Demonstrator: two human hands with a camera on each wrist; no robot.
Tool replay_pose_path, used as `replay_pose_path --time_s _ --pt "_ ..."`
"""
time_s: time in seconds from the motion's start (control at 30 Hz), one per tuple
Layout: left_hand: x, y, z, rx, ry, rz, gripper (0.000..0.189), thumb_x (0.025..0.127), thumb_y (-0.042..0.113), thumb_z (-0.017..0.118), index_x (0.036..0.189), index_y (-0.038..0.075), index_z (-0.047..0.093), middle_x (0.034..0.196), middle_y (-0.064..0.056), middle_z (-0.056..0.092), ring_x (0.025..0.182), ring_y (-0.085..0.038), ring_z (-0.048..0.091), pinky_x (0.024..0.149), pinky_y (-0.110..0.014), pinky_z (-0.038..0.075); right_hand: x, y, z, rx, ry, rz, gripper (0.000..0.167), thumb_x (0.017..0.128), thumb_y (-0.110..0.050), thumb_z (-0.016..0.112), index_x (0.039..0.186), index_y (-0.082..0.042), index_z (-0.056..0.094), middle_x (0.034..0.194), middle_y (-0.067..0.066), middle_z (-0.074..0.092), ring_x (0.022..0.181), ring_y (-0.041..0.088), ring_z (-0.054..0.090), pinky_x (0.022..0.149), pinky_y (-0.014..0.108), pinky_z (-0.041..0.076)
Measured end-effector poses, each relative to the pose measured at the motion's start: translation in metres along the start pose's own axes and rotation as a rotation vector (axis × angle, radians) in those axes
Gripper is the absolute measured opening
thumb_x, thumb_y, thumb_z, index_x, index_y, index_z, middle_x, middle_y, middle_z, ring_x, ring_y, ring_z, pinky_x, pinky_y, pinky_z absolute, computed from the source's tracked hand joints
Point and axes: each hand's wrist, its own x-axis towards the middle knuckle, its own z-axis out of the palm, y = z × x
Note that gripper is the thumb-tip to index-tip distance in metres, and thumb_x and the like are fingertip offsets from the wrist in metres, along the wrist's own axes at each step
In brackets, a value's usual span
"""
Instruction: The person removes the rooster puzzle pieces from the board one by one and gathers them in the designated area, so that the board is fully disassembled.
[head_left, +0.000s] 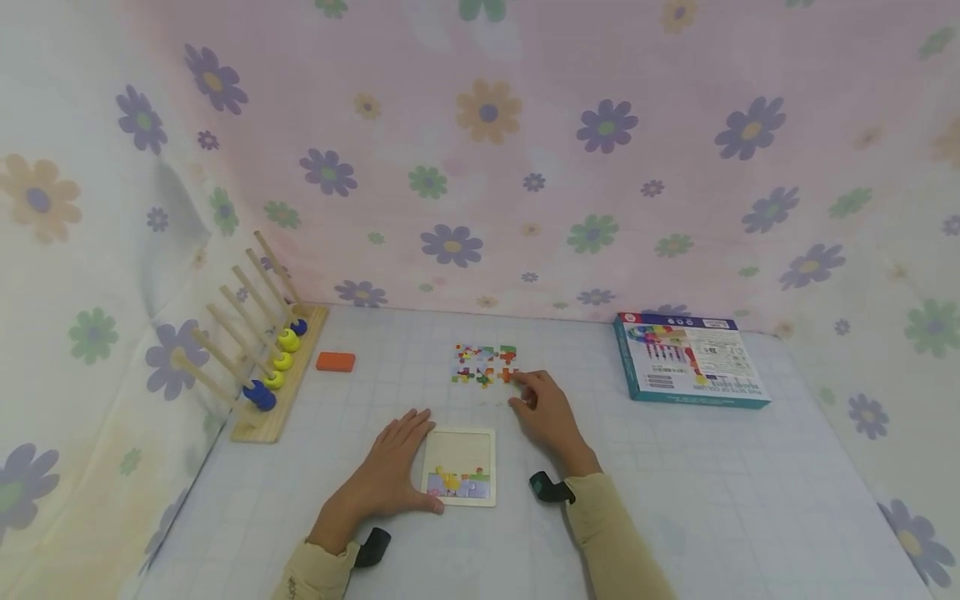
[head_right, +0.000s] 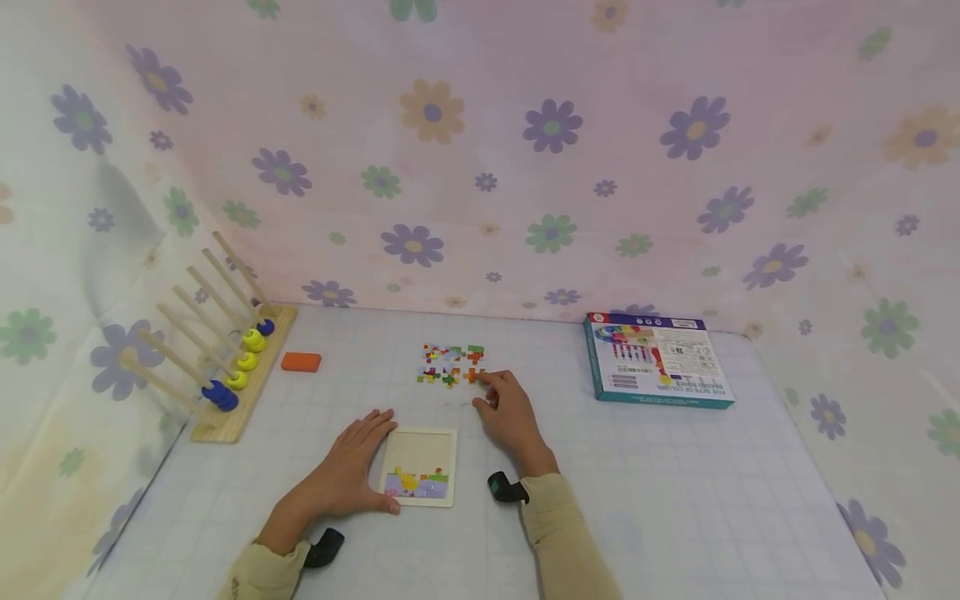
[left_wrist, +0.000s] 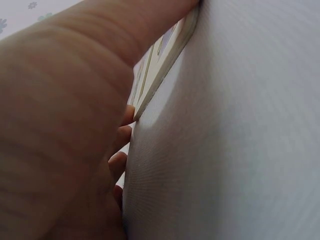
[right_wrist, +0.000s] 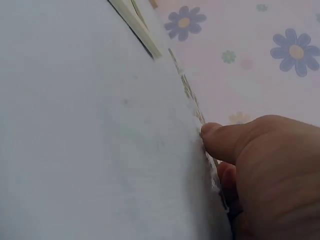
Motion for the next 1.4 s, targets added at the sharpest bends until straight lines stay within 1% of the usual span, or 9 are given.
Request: replay_pose_path --time_s 0.17,0.33,0.47,0.57,0.77,0.8,0.97,1.23,1.4 --pt "0.0 0.002 -0.002 0.001 -0.003 0.005 0.124 0.061 0.068 0.088 0.158 0.012 0.035 0.17 -0.005 0.027 0.159 -0.028 0.019 0.13 -0.055 0.017 -0.017 -0.01 0.001 0.002 -0.021 0.013 0.04 0.092 -0.019 0.075 0.131 -0.016 0.068 0.101 -0.002 0.058 0.086 0.012 0.052 0.074 0.027 0.047" --pt "0.0 0.004 -0.003 -0.009 0.002 0.009 0.124 0.061 0.066 0.089 0.157 0.01 0.035 0.169 -0.007 0.027 0.158 -0.03 0.02 0.129 -0.056 0.018 -0.032 -0.021 0.003 -0.033 -0.063 0.011 0.039 0.094 -0.025 0.075 0.131 -0.016 0.067 0.112 -0.003 0.061 0.098 0.011 0.056 0.087 0.033 0.054" --pt "0.001 0.004 -0.003 -0.01 -0.004 0.001 0.124 0.061 0.067 0.089 0.158 0.011 0.035 0.169 -0.006 0.027 0.158 -0.03 0.02 0.129 -0.056 0.018 -0.043 -0.034 0.006 -0.069 -0.081 -0.036 0.041 0.092 -0.026 0.077 0.13 -0.013 0.067 0.118 0.002 0.062 0.103 0.015 0.059 0.094 0.039 0.056" --pt "0.0 0.003 -0.004 -0.01 -0.012 0.007 0.126 0.06 0.068 0.089 0.158 0.01 0.034 0.169 -0.007 0.027 0.158 -0.03 0.019 0.13 -0.056 0.017 -0.052 -0.045 0.008 -0.1 -0.107 -0.108 0.043 0.092 -0.027 0.078 0.13 -0.012 0.067 0.119 0.004 0.062 0.107 0.017 0.059 0.095 0.04 0.057" --pt "0.0 0.0 -0.006 -0.008 -0.014 0.066 0.13 0.059 0.068 0.089 0.159 0.008 0.032 0.169 -0.011 0.026 0.158 -0.034 0.02 0.128 -0.058 0.019 -0.064 -0.067 0.018 -0.16 -0.205 -0.273 0.047 0.092 -0.032 0.077 0.132 -0.01 0.065 0.117 0.003 0.061 0.09 0.007 0.055 0.08 0.023 0.055" --pt "0.0 0.0 -0.006 -0.005 -0.011 0.074 0.129 0.059 0.068 0.089 0.159 0.008 0.033 0.169 -0.011 0.027 0.158 -0.034 0.02 0.128 -0.058 0.019 -0.066 -0.071 0.02 -0.154 -0.232 -0.284 0.047 0.092 -0.032 0.077 0.132 -0.01 0.065 0.117 0.002 0.06 0.085 0.005 0.053 0.076 0.02 0.053" --pt "-0.001 -0.001 -0.007 0.003 -0.004 0.099 0.129 0.059 0.067 0.089 0.158 0.007 0.034 0.168 -0.012 0.028 0.157 -0.035 0.021 0.128 -0.059 0.02 -0.074 -0.086 0.029 -0.116 -0.345 -0.327 0.051 0.091 -0.032 0.078 0.134 -0.007 0.063 0.119 0.003 0.06 0.073 -0.002 0.045 0.07 0.014 0.047" --pt "0.0 -0.003 -0.011 -0.024 -0.056 0.103 0.129 0.059 0.064 0.091 0.159 0.007 0.033 0.169 -0.013 0.026 0.158 -0.036 0.019 0.128 -0.06 0.018 -0.082 -0.09 0.039 -0.176 -0.381 -0.374 0.05 0.09 -0.033 0.078 0.133 -0.012 0.065 0.12 -0.002 0.06 0.09 -0.001 0.052 0.081 0.014 0.051" --pt "0.0 -0.003 -0.014 -0.058 -0.059 0.108 0.127 0.06 0.061 0.092 0.158 0.006 0.034 0.169 -0.014 0.026 0.158 -0.038 0.019 0.127 -0.062 0.018 -0.081 -0.091 0.042 -0.188 -0.384 -0.396 0.044 0.089 -0.033 0.079 0.127 -0.013 0.069 0.117 -0.002 0.06 0.095 0.001 0.054 0.085 0.016 0.053"
